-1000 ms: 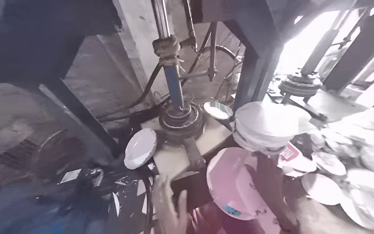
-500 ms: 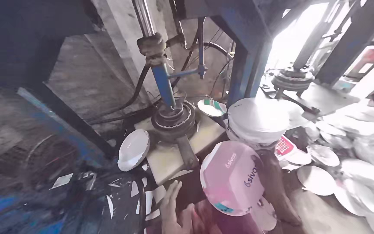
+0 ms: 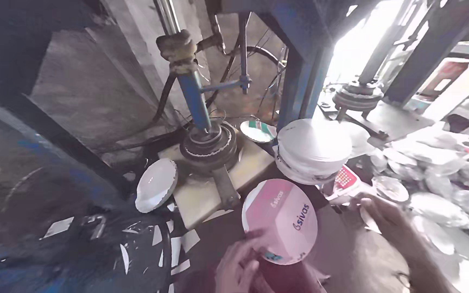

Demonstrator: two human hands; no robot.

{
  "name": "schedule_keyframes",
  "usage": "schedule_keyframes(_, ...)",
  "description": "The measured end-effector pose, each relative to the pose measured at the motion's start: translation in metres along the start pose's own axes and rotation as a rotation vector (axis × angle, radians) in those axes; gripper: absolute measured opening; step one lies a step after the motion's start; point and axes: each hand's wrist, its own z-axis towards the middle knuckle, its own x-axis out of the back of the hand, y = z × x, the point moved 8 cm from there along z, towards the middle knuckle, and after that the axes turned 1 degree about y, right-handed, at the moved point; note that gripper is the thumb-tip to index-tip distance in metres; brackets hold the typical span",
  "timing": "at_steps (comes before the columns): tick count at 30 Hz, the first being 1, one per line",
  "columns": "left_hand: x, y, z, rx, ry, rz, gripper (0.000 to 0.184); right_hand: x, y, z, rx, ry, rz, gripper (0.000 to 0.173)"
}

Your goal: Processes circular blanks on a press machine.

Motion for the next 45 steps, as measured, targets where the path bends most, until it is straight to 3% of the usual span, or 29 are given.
schedule_keyframes(3, 0.007, -0.012, 0.004, 0.047, 0.114, -0.083, 0.027, -0.055, -0.002, 0.003, -0.147, -0.036, -0.321, 0.035)
schedule_keyframes(5, 0.005, -0.011, 0.005, 0.029, 0.131, -0.097, 0.027, -0.099, 0.006, 0.003, -0.307, -0.131, -0.481, 0.053)
schedule_keyframes(7, 0.003, -0.008, 0.002, 0.029, 0.109, -0.104, 0.027, -0.123, 0.013, 0.005, -0.383, -0.099, -0.587, 0.071)
schedule_keyframes(10, 0.007, -0.009, -0.006, 0.055, 0.115, -0.058, 0.026, -0.122, 0.008, 0.017, -0.381, 0.049, -0.576, 0.057)
schedule_keyframes(14, 0.02, -0.015, -0.015, 0.076, 0.189, 0.011, 0.025, -0.103, 0.007, 0.02, -0.26, 0.207, -0.556, 0.038)
schedule_keyframes(16, 0.019, -0.019, -0.017, 0.085, 0.194, -0.01, 0.025, -0.093, 0.015, 0.011, -0.294, 0.248, -0.378, 0.031)
schedule_keyframes(20, 0.013, -0.015, -0.014, 0.046, 0.167, -0.062, 0.025, -0.008, 0.033, -0.005, -0.282, 0.411, 0.03, 0.036)
schedule_keyframes(23, 0.012, -0.017, -0.013, 0.069, 0.164, 0.018, 0.024, 0.073, 0.057, -0.035, -0.529, 0.302, -0.271, 0.032)
schedule_keyframes(25, 0.009, -0.018, -0.012, 0.062, 0.184, 0.154, 0.028, 0.102, 0.081, -0.068, -0.601, 0.171, -0.515, 0.036)
schedule_keyframes(27, -0.001, -0.017, -0.008, -0.008, 0.163, 0.335, 0.033, 0.11, 0.143, -0.108, -0.293, 0.176, -0.712, 0.038)
schedule_keyframes(29, -0.02, -0.015, -0.005, -0.095, 0.117, 0.56, 0.04, 0.081, 0.16, -0.112, -0.729, 0.096, -0.52, 0.036)
schedule_keyframes(30, -0.032, -0.014, -0.005, -0.124, 0.085, 0.65, 0.044, 0.06, 0.154, -0.107, -0.883, 0.065, -0.438, 0.035)
schedule_keyframes(31, -0.045, -0.014, -0.006, -0.144, 0.048, 0.724, 0.048, 0.042, 0.145, -0.095, -0.916, 0.059, -0.399, 0.035)
schedule_keyframes(32, -0.055, -0.013, -0.007, -0.162, 0.016, 0.774, 0.052, 0.025, 0.129, -0.078, -0.83, 0.053, -0.401, 0.037)
schedule_keyframes(35, -0.08, -0.008, -0.009, -0.149, -0.119, 0.813, 0.057, -0.028, 0.054, -0.023, -0.292, 0.111, -0.466, 0.025)
schedule_keyframes(36, -0.085, -0.005, -0.008, -0.12, -0.184, 0.782, 0.056, -0.047, 0.035, -0.009, -0.244, 0.077, -0.476, 0.023)
schedule_keyframes(39, -0.095, -0.003, -0.006, -0.141, -0.21, 0.77, 0.054, -0.099, 0.01, 0.014, -0.358, -0.091, -0.598, 0.05)
schedule_keyframes(43, -0.073, -0.002, -0.001, -0.073, -0.096, 0.709, 0.057, -0.101, -0.003, 0.019, -0.278, 0.112, -0.549, 0.04)
schedule_keyframes(45, -0.056, -0.013, -0.006, -0.101, 0.027, 0.732, 0.056, -0.097, 0.011, 0.01, -0.418, 0.019, -0.591, 0.056)
